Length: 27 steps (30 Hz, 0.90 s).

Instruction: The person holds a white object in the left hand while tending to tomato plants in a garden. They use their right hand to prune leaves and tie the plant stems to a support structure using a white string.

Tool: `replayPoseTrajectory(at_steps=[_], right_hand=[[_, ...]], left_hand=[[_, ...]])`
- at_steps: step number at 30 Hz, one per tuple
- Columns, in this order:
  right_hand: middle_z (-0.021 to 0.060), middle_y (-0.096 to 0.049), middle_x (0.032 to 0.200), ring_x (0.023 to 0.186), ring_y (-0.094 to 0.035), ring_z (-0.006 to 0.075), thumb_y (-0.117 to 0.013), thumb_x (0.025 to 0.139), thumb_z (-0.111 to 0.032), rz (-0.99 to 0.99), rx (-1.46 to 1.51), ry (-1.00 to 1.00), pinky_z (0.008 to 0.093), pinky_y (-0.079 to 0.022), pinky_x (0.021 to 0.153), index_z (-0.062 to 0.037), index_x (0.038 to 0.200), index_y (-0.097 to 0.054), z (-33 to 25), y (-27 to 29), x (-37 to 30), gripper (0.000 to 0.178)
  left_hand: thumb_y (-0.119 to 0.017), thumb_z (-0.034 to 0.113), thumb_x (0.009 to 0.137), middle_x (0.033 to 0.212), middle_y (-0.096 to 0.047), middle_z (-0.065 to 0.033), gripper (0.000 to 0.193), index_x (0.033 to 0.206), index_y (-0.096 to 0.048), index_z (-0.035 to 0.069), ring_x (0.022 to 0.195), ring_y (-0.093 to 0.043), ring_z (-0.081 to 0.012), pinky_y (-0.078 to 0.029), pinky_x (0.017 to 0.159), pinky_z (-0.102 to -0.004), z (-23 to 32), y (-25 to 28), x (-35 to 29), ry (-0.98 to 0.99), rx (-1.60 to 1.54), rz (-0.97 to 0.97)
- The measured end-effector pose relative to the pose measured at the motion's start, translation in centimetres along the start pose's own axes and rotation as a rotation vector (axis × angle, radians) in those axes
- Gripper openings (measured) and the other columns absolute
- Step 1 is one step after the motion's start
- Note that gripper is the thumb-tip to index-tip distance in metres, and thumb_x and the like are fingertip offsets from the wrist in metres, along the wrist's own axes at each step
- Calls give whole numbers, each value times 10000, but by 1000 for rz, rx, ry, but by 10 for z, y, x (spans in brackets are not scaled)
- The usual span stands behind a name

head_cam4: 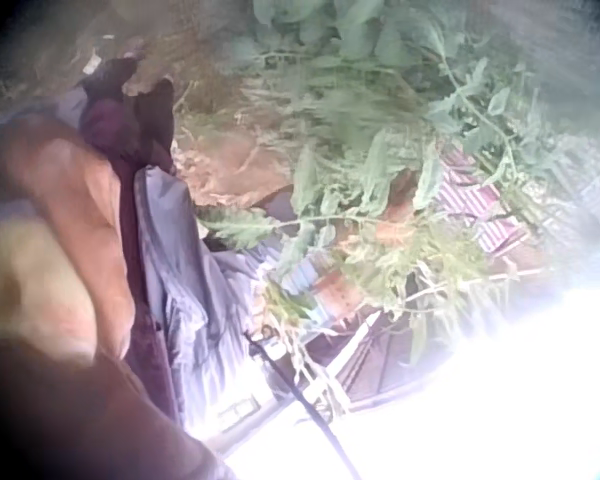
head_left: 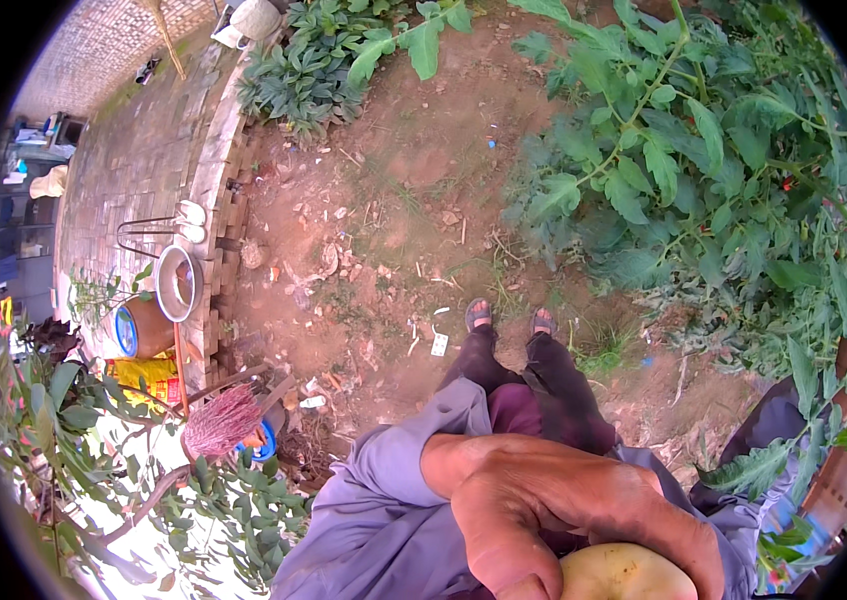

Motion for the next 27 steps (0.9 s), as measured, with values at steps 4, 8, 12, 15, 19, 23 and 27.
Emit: replayPoseTrajectory(at_steps=[4, 8, 12, 15, 19, 23, 27], right_hand=[[216, -543, 1228, 1158, -525, 295, -553, 922, -111, -23, -4, 11, 383, -440, 1015, 71, 1251, -458, -2, -5, 16, 388], [218, -535, 1240, 1171, -514, 295, -547, 925, -110, -41, 1, 12, 383, -429, 1027, 74, 1254, -455, 4, -8, 26, 389], [219, -526, 1252, 1184, -504, 294, -542, 929, -110, -54, 3, 1, 383, -419, 1039, 77, 1258, -452, 13, -9, 37, 389], [220, -519, 1261, 1194, -496, 294, -538, 931, -109, -70, -5, -9, 382, -411, 1048, 79, 1261, -450, 16, -11, 50, 389], [222, -511, 1272, 1208, -485, 294, -532, 935, -108, -101, -6, -25, 382, -400, 1061, 82, 1264, -447, 24, -21, 66, 390], [224, -502, 1284, 1221, -475, 294, -526, 939, -108, -140, -11, -58, 381, -390, 1073, 85, 1268, -445, 36, -31, 85, 390], [225, -493, 1296, 1234, -464, 293, -521, 942, -107, -166, -13, -138, 381, -379, 1085, 87, 1272, -442, 40, -43, 92, 391]], left_hand=[[-727, 517, 662, 941, -612, -238, 1046, 1227, -329, -269, 670, -644, -224, -517, 567, -307, 35, 11, 12, 333, 29, 70], [-703, 581, 642, 1093, -575, -255, 1056, 1221, -378, -241, 802, -646, -223, -516, 635, -280, 47, 9, -2, 500, 56, 410], [-670, 613, 647, 1213, -519, -237, 1011, 1253, -433, -161, 980, -599, -221, -498, 763, -289, 46, 25, -19, 461, 238, 417], [-659, 609, 698, 1152, -538, -186, 932, 1263, -436, -97, 994, -586, -223, -533, 713, -314, 47, 32, -23, 403, 276, 400], [-640, 518, 741, 1046, -551, -190, 877, 1275, -378, -127, 772, -644, -197, -542, 425, -272, 50, 51, -40, 292, 254, 403], [-600, 470, 785, 1014, -559, -193, 791, 1268, -386, -118, 622, -627, -189, -524, 415, -286, 59, 58, -53, 245, 176, 479], [-569, 476, 812, 1030, -564, -177, 749, 1275, -401, -89, 613, -619, -183, -519, 416, -288, 61, 58, -61, 204, 201, 508]])
Point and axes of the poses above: each hand's wrist, its own x-axis towards the middle knuckle, its own y-axis out of the back of the hand, z = x × y, the point moved 1 cm from there along x, towards the middle knuckle
